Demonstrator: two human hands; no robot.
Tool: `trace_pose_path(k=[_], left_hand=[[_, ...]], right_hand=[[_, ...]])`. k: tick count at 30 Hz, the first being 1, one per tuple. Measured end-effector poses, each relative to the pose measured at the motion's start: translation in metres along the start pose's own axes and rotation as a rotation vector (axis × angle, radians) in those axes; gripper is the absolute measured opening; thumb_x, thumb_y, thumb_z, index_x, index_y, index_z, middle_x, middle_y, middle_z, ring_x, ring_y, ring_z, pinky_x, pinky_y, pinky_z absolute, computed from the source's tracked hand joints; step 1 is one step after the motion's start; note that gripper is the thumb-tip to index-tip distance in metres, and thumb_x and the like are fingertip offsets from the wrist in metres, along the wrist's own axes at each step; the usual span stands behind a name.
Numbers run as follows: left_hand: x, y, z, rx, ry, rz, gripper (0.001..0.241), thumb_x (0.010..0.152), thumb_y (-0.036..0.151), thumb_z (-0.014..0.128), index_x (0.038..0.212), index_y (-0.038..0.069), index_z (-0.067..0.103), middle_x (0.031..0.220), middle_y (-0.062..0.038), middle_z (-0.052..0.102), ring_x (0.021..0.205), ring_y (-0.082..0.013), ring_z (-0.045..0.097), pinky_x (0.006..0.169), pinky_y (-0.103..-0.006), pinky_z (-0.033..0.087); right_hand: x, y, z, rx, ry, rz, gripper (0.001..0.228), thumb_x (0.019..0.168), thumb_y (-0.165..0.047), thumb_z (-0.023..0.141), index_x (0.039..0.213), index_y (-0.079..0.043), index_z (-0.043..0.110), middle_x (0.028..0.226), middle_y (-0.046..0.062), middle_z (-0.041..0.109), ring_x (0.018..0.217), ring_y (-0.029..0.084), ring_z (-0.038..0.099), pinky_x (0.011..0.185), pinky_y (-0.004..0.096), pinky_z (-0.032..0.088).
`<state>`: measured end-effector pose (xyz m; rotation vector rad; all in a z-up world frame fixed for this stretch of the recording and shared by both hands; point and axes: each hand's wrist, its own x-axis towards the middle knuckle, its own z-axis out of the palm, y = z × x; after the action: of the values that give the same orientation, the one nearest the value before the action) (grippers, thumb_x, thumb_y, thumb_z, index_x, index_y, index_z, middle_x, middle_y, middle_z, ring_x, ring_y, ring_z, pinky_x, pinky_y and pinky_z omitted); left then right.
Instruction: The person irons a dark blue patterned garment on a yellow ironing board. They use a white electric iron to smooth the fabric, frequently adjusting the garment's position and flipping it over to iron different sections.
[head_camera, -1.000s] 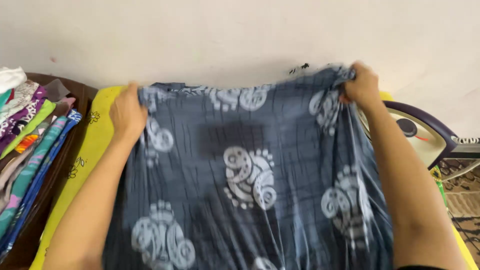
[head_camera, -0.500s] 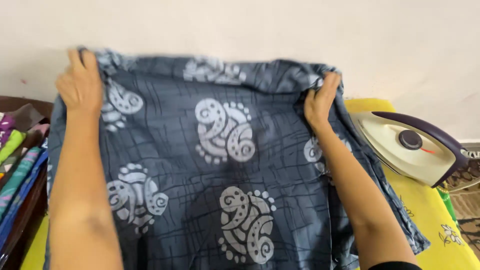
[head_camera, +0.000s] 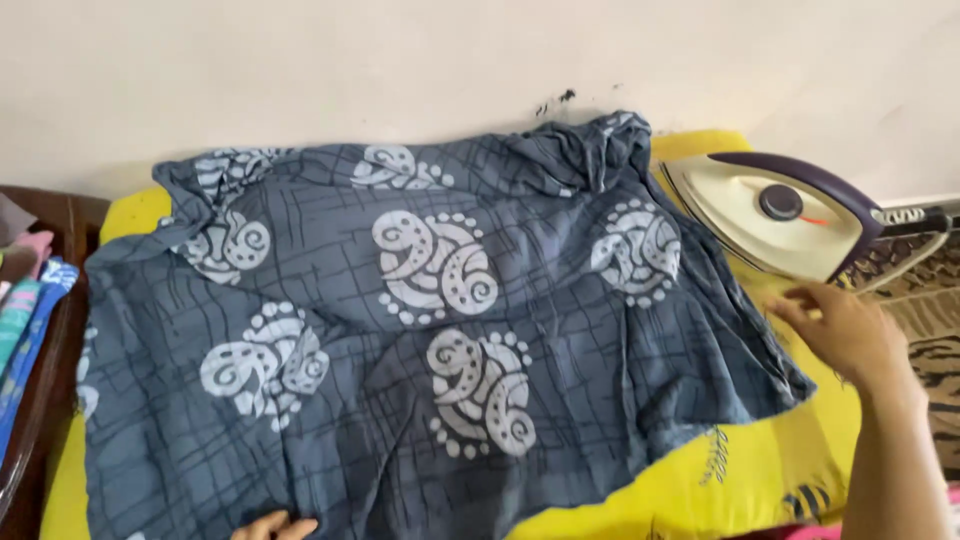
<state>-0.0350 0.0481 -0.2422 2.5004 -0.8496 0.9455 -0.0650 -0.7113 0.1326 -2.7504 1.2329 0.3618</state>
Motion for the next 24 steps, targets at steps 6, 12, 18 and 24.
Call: trace_pose_path(k=[6, 12, 18, 24], left_hand=[[0.118, 0.07, -0.12, 0.156, -0.339, -0.004, 0.055, 0.062, 0.014, 0.054, 0.111, 0.031, 0.071, 0.107, 0.007, 0.066, 0.079, -0.0171, 0.067, 0.066, -0.0319, 0.052], [0.164, -0.013, -0.207, 1.151, -0.62, -0.004, 0.058, 0.077, 0.039, 0.057, 0.135, 0.049, 0.051, 0.107, 0.02, 0.052, 0.106, -0.0004, 0.066, 0.069, -0.0204, 0.046], [0.214, -0.041, -0.181, 0.886, -0.862, -0.044, 0.038, 0.083, 0.034, 0.06, 0.12, 0.043, 0.053, 0.132, 0.015, 0.055, 0.088, -0.0114, 0.076, 0.056, -0.0366, 0.063], [0.407, -0.172, -0.163, 0.974, -0.589, -0.03, 0.022, 0.093, 0.033, 0.054, 0.112, 0.041, 0.064, 0.101, 0.011, 0.066, 0.081, -0.0089, 0.072, 0.064, -0.0257, 0.052]], right_hand=[[0.01, 0.08, 0.117, 0.17, 0.245, -0.182, 0.039, 0.097, -0.047, 0.067, 0.108, -0.01, 0.075, 0.103, 0.017, 0.077, 0.098, 0.038, 0.071, 0.077, 0.052, 0.054], [-0.002, 0.132, 0.088, 0.989, 0.203, 0.007, 0.009, 0.113, -0.008, 0.06, 0.109, -0.001, 0.057, 0.1, 0.016, 0.062, 0.078, 0.03, 0.06, 0.062, 0.046, 0.057], [0.01, 0.078, 0.065, 0.903, -0.17, -0.18, 0.034, 0.096, -0.015, 0.068, 0.127, -0.001, 0.066, 0.111, 0.017, 0.071, 0.095, 0.026, 0.063, 0.085, 0.038, 0.048], [0.293, 0.052, -0.081, 0.882, 0.733, -0.662, 0.025, 0.132, -0.02, 0.047, 0.109, -0.014, 0.054, 0.098, -0.002, 0.058, 0.089, 0.011, 0.055, 0.071, 0.029, 0.046]])
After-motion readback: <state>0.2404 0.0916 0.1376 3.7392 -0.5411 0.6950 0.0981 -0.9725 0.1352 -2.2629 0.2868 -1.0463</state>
